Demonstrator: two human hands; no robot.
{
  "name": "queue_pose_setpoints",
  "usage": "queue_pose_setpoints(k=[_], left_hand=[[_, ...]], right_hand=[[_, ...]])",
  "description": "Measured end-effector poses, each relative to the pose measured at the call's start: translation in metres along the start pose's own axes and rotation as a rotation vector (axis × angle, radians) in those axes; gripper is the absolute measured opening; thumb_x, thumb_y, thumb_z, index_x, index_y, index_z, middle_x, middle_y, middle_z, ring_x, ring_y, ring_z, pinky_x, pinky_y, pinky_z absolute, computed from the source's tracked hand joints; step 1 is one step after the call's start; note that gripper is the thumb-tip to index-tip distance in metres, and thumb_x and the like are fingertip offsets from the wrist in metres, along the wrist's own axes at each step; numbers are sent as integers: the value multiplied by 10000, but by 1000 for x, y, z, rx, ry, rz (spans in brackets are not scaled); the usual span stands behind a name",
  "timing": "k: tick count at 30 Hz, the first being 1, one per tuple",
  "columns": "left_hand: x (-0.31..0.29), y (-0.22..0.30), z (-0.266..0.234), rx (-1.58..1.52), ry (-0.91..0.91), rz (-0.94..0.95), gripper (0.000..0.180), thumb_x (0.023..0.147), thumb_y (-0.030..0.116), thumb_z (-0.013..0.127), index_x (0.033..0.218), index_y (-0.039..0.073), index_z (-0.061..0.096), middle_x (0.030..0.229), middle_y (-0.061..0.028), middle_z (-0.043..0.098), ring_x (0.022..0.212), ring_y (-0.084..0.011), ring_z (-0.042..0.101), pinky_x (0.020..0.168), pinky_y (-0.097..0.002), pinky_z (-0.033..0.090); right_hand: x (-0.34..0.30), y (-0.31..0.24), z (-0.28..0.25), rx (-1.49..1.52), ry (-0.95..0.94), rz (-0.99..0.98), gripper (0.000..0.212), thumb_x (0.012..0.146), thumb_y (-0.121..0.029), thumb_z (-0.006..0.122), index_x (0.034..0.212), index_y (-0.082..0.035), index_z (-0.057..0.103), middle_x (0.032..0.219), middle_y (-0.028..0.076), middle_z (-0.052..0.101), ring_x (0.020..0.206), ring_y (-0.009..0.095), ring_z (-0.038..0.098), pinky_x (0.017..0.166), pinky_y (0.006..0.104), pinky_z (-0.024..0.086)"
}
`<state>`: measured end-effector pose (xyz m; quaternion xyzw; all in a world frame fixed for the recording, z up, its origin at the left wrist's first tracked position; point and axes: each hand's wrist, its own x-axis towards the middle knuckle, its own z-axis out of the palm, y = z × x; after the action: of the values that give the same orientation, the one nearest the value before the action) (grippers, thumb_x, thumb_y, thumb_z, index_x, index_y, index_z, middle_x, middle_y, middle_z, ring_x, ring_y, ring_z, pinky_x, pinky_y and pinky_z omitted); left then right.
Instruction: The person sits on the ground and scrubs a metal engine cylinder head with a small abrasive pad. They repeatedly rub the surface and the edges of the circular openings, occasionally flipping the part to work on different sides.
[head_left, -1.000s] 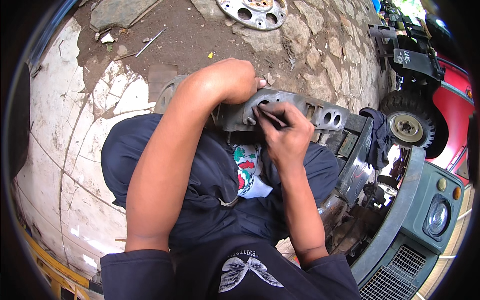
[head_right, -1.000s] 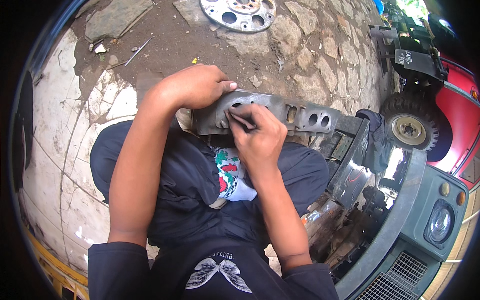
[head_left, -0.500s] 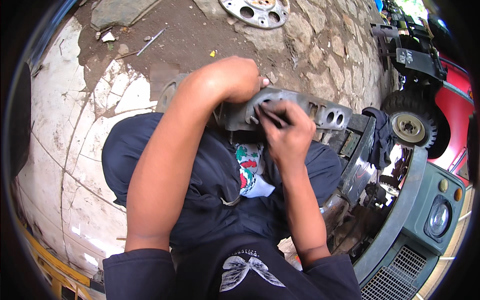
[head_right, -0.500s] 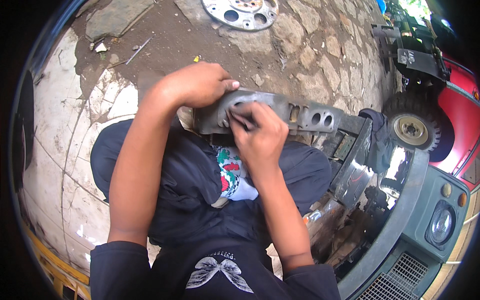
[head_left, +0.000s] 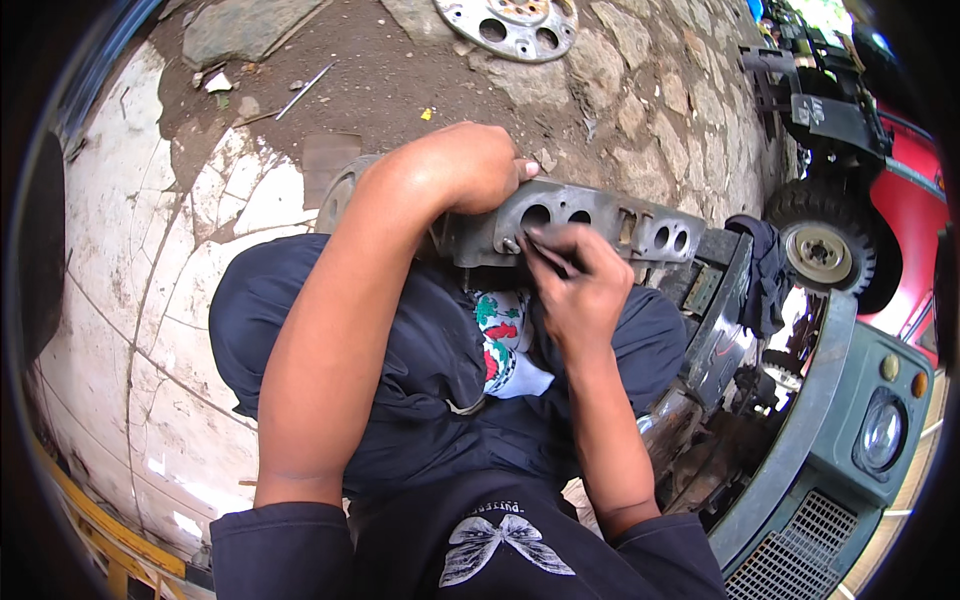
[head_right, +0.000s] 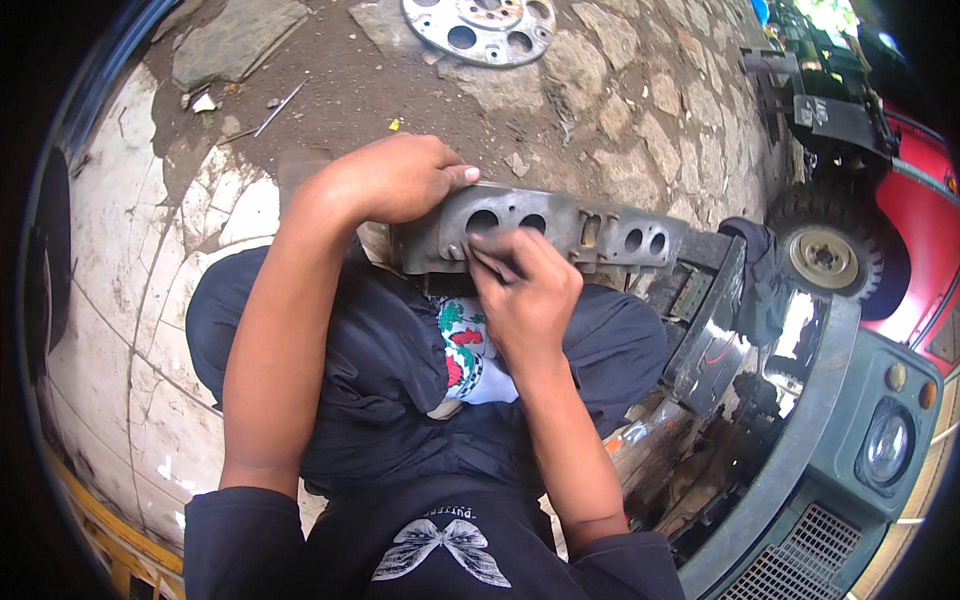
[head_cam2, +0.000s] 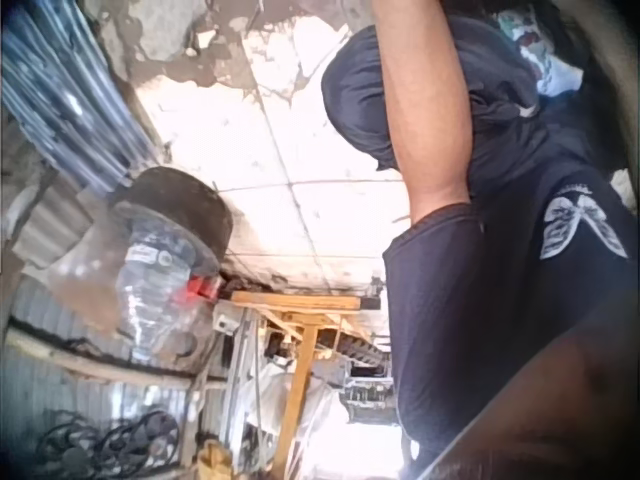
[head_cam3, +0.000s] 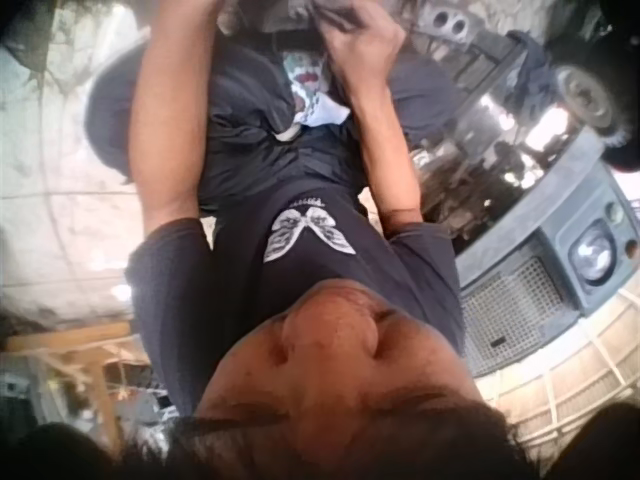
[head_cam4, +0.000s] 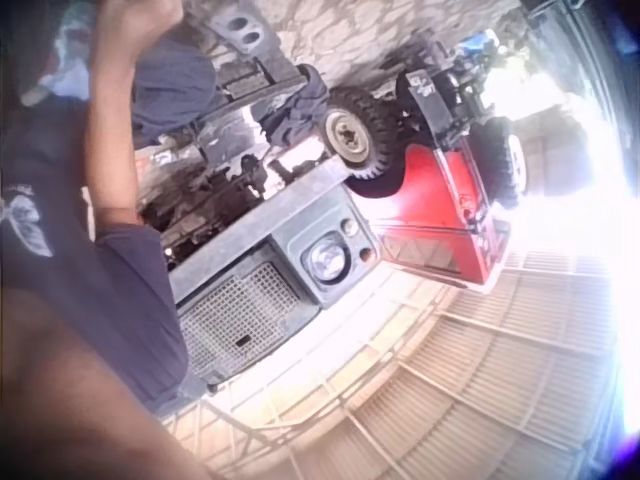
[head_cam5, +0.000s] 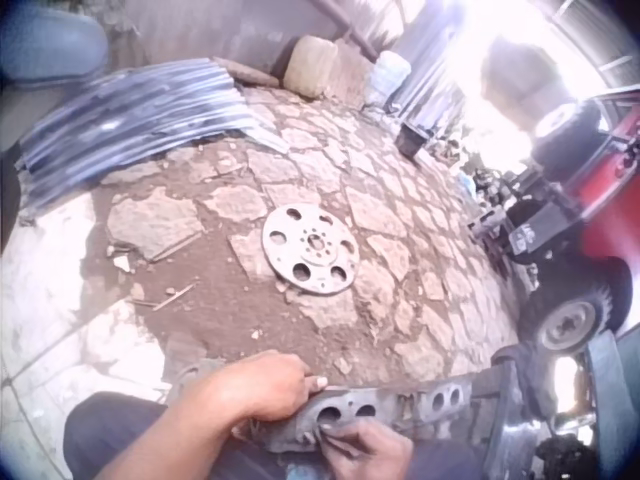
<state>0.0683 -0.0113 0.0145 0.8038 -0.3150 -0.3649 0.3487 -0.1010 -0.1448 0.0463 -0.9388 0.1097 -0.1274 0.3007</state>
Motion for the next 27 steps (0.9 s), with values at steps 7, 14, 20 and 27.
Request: queue_pose_setpoints(k=[7, 14, 20, 27], left_hand=[[1, -3, 4, 13, 4, 12, 465, 1114, 396, 563, 1182, -7, 786, 1119, -298, 761, 1071, -478, 729, 952, -516, 561], [-3, -4, 1, -49, 1, 65, 471, 1120, 404, 558, 1207, -1, 782, 1148, -288, 766, 1092, -471, 728, 974, -488, 562], [-1, -1, -5, -27, -37, 41, 482, 1121, 412, 551, 1230, 0, 776, 1159, -308, 753, 1098, -481, 720, 976, -494, 560], [-1, -4, -14, -100, 41, 87, 523, 1114, 451, 558, 1257, -9, 763, 1212, -285, 756, 1160, -466, 713, 1011, -494, 549]], right_hand=[[-2, -6, 0, 55, 55, -2, 154, 772, -19, 847, 898, -33, 759, 840, 133, 743, 769, 336, 738, 706, 390, 562], [3, -7, -3, -45, -6, -26, 131, 811, -23, 865, 882, 4, 758, 858, 140, 769, 770, 276, 759, 729, 346, 570], [20, -12, 3, -36, 12, -77, 139, 796, -46, 862, 864, -42, 740, 800, 127, 702, 734, 346, 709, 684, 412, 546], [-42, 5, -17, 189, 98, 386, 151, 941, -83, 859, 961, 13, 745, 951, 83, 801, 913, 118, 738, 836, 288, 591]])
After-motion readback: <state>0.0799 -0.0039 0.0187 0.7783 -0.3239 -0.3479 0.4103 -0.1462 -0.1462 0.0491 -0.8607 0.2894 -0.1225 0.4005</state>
